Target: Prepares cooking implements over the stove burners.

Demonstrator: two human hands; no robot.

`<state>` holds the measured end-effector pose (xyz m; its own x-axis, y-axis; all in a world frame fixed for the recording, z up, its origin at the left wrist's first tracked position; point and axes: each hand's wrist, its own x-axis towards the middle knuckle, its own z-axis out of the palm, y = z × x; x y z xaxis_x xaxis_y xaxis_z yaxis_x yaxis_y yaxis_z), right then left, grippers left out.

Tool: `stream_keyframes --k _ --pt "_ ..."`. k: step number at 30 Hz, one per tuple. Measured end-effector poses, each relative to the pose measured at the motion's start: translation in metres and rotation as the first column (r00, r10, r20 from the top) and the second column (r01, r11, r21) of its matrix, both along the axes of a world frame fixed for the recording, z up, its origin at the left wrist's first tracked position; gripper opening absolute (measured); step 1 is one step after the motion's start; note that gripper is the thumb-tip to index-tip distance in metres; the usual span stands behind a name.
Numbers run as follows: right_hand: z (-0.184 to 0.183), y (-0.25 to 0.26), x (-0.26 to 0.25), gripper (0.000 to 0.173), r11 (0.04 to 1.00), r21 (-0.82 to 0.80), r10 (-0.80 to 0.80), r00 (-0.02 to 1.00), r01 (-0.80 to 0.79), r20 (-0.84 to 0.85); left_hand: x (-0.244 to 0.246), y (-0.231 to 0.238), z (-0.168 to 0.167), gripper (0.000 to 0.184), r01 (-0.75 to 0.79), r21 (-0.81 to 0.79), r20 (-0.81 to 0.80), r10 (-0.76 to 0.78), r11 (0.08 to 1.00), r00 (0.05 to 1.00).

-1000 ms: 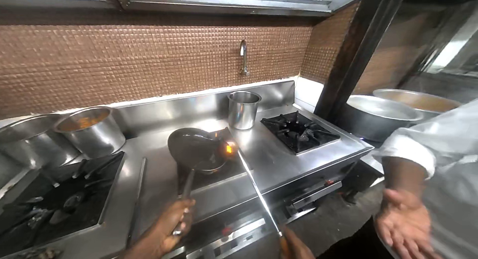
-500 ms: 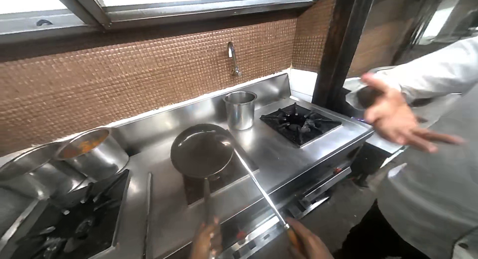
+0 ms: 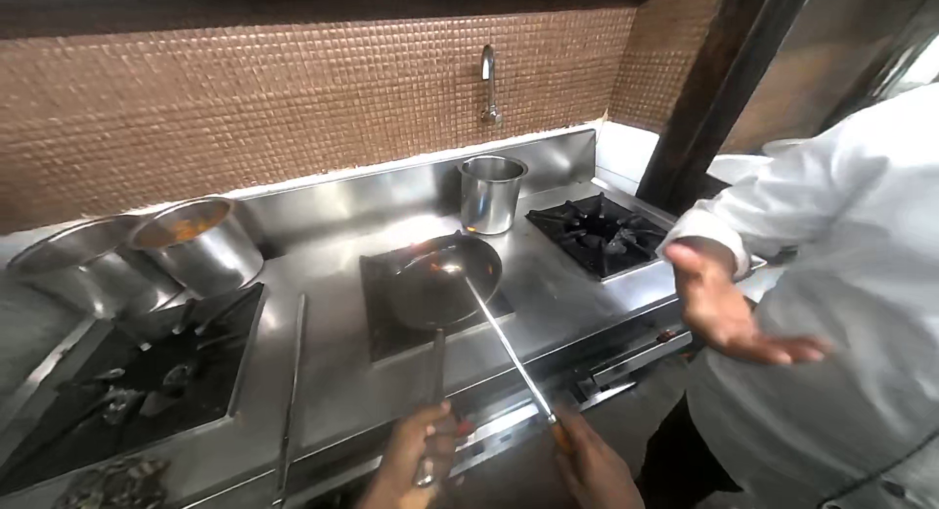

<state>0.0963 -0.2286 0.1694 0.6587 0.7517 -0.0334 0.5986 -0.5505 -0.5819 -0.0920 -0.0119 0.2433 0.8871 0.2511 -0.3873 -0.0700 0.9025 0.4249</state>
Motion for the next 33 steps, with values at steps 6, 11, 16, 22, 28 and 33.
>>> stream_keyframes --k 6,11,16,22,28,33 --pt "-0.007 -0.005 -0.002 0.060 1.000 -0.004 -0.017 0.998 0.017 -0.066 0.006 0.004 0.019 0.026 -0.056 0.006 -0.157 0.057 0.998 0.986" --pt "-0.007 -0.007 -0.004 0.061 1.000 0.010 -0.020 0.996 0.021 -0.092 0.008 0.007 0.014 0.025 -0.083 0.042 -0.189 0.090 0.996 0.978" --pt "-0.009 -0.008 -0.004 0.061 0.998 0.054 -0.005 0.996 0.009 -0.088 0.013 0.005 -0.009 0.024 -0.093 0.082 -0.222 0.109 0.992 0.969" --pt "-0.008 -0.008 -0.003 0.062 0.998 0.053 -0.011 0.994 0.016 -0.105 0.017 0.002 -0.019 0.026 -0.104 0.053 -0.230 0.113 0.993 0.967" --pt "-0.008 -0.007 -0.004 0.061 0.999 0.041 -0.018 0.990 0.024 -0.137 0.019 0.003 -0.018 0.026 -0.114 -0.002 -0.211 0.111 0.993 0.971" --pt "-0.007 -0.009 -0.004 0.060 1.000 0.008 -0.023 0.986 0.024 -0.165 0.022 0.002 -0.017 0.026 -0.118 -0.016 -0.218 0.112 0.993 0.969"
